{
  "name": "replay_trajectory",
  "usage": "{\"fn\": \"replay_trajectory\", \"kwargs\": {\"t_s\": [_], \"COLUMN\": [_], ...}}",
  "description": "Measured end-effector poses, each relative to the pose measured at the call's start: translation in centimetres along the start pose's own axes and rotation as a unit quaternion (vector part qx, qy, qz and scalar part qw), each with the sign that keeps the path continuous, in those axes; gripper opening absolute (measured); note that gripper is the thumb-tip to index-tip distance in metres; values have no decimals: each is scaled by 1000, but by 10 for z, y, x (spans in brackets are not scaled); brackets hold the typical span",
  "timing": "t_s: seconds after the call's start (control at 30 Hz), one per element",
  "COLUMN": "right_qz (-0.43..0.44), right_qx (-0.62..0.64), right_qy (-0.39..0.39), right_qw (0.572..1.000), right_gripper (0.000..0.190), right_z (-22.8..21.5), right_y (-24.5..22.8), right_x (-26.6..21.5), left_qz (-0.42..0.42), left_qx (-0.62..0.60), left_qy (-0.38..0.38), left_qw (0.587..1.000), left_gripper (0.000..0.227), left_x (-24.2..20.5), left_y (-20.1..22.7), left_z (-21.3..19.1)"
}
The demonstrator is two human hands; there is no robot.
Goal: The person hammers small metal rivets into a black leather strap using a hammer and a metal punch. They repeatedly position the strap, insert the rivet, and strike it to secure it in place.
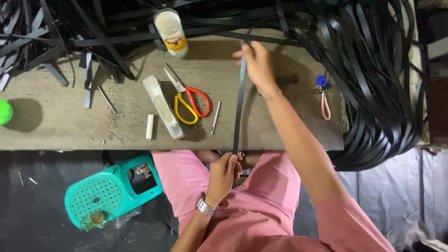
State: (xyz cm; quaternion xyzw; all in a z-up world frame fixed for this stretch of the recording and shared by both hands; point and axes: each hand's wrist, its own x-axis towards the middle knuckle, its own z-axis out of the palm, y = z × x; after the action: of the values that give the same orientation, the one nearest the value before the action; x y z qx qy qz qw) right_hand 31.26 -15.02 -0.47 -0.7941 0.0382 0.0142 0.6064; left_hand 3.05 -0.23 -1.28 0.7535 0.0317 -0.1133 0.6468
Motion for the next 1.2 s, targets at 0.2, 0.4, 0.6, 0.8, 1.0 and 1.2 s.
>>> {"fn": "replay_trajectory", "kwargs": {"t_s": [0.2, 0.4, 0.6, 0.8, 1.0, 1.2], "right_qz": [-291, -352, -368, -332, -334, -288], "right_qx": [-240, -291, -347, -386, -435, -456], "right_qy": [22, -121, -124, -106, -48, -151], "right_qw": [926, 882, 854, 854, 835, 829], "right_gripper": [30, 41, 73, 79, 57, 93], "right_z": [-38, -38, -45, -41, -29, -42], "right_y": [-19, 47, 41, 37, 43, 38], "right_x": [-118, -169, -174, -177, -160, -163], "left_qz": [-21, 20, 105, 89, 70, -4], "left_qx": [10, 304, 431, 549, 614, 412], "left_qy": [-4, 17, 159, 131, 26, -54], "left_qw": [1000, 952, 882, 821, 785, 910], "left_gripper": [36, 50, 25, 22, 13, 29], "left_x": [18, 28, 59, 97, 118, 140], "left_y": [-9, -20, 3, -2, -12, 2], "left_z": [18, 24, -14, -33, -28, -39]}}
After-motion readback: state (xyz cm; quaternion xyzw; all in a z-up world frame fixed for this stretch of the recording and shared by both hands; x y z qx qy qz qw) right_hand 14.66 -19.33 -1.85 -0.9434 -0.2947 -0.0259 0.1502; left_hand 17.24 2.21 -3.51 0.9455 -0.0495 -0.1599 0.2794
